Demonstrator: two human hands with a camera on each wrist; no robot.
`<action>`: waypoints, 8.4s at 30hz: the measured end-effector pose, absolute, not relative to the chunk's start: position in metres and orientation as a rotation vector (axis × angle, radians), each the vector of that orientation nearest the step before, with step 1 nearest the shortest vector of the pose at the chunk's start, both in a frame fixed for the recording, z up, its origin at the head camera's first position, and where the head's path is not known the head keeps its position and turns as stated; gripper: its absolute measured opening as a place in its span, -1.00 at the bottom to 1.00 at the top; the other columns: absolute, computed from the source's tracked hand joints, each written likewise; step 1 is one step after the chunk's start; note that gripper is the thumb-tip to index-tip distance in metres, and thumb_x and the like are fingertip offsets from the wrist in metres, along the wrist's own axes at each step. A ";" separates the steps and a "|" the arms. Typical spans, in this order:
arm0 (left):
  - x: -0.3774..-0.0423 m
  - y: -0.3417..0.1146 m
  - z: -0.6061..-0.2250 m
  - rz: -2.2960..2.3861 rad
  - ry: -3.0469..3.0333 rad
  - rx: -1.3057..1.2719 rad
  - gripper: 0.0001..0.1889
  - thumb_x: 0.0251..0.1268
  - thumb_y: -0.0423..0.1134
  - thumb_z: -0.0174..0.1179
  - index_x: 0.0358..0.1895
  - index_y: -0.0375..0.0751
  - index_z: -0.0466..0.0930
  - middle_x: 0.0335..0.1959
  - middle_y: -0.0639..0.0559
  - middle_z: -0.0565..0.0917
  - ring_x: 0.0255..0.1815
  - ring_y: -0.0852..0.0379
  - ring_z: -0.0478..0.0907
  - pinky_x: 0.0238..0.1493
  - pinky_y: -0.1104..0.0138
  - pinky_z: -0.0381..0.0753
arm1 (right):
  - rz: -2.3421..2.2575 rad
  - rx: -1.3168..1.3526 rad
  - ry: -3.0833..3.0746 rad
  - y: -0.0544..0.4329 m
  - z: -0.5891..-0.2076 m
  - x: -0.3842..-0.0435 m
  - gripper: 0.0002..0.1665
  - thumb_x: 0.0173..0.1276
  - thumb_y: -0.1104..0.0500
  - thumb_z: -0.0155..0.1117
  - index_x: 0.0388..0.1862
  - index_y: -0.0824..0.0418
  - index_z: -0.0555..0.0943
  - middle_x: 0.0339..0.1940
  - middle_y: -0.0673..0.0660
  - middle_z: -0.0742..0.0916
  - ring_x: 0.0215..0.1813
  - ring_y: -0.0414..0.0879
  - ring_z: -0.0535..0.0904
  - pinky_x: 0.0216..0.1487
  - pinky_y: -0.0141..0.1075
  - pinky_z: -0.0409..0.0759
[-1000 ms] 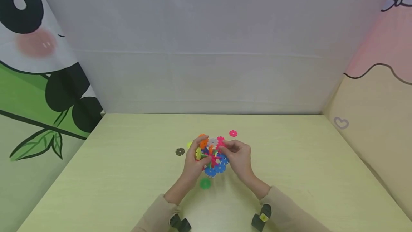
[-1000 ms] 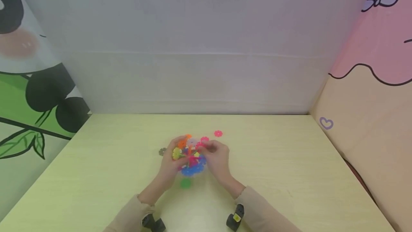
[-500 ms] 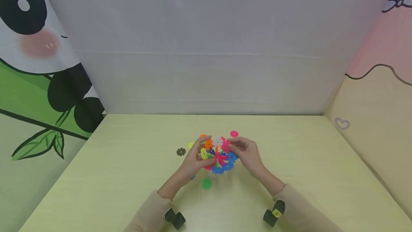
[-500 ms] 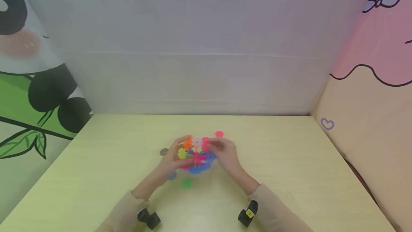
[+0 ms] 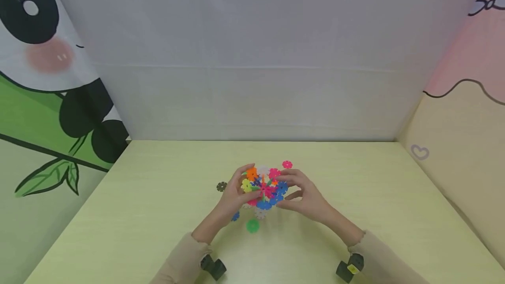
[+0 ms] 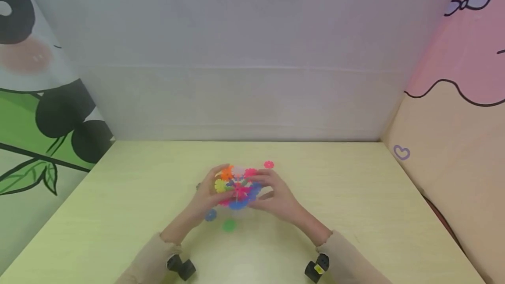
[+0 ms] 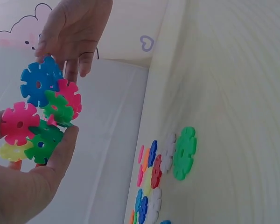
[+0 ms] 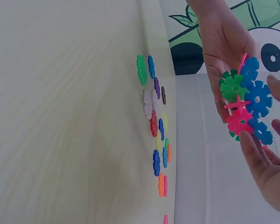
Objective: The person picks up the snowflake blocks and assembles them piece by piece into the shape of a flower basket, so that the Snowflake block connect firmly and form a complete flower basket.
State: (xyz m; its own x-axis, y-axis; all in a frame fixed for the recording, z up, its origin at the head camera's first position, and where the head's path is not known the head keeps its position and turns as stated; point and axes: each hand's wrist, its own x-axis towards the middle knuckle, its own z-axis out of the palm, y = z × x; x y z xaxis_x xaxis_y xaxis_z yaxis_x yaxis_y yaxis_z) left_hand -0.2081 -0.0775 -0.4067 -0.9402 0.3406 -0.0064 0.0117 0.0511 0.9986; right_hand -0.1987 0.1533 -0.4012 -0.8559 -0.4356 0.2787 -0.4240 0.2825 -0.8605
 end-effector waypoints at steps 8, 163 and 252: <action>-0.206 -0.074 -0.406 1.950 2.135 0.325 -0.25 0.31 -0.32 0.26 0.50 -0.03 0.10 0.48 -0.30 0.22 0.01 -0.12 0.69 0.14 0.05 0.68 | -1.578 -1.016 2.633 0.151 -0.402 -0.197 -0.41 0.09 0.30 0.53 0.15 0.31 0.60 0.38 0.36 0.42 0.16 0.23 0.57 -0.10 -0.17 0.76; -0.208 -0.091 -0.399 1.806 2.113 0.272 -0.37 0.35 -0.12 0.22 0.44 -0.17 0.31 -0.20 -0.04 0.77 -0.15 0.12 0.73 0.04 0.24 0.69 | -1.400 -0.944 2.647 0.125 -0.342 -0.231 -0.87 0.30 0.35 0.32 -0.17 0.33 0.68 -0.33 0.20 0.78 -0.30 -0.08 0.68 -0.31 -0.43 0.66; -0.209 -0.108 -0.397 1.937 2.424 0.035 -0.41 0.29 -0.26 0.29 0.38 -0.15 0.36 0.46 -0.17 0.35 0.53 -0.22 0.17 0.43 -0.18 0.34 | -1.192 -0.706 2.591 0.142 -0.438 -0.279 -0.71 0.29 0.32 0.34 -0.03 0.42 0.66 -0.20 0.25 0.74 -0.27 -0.15 0.58 -0.32 -0.46 0.57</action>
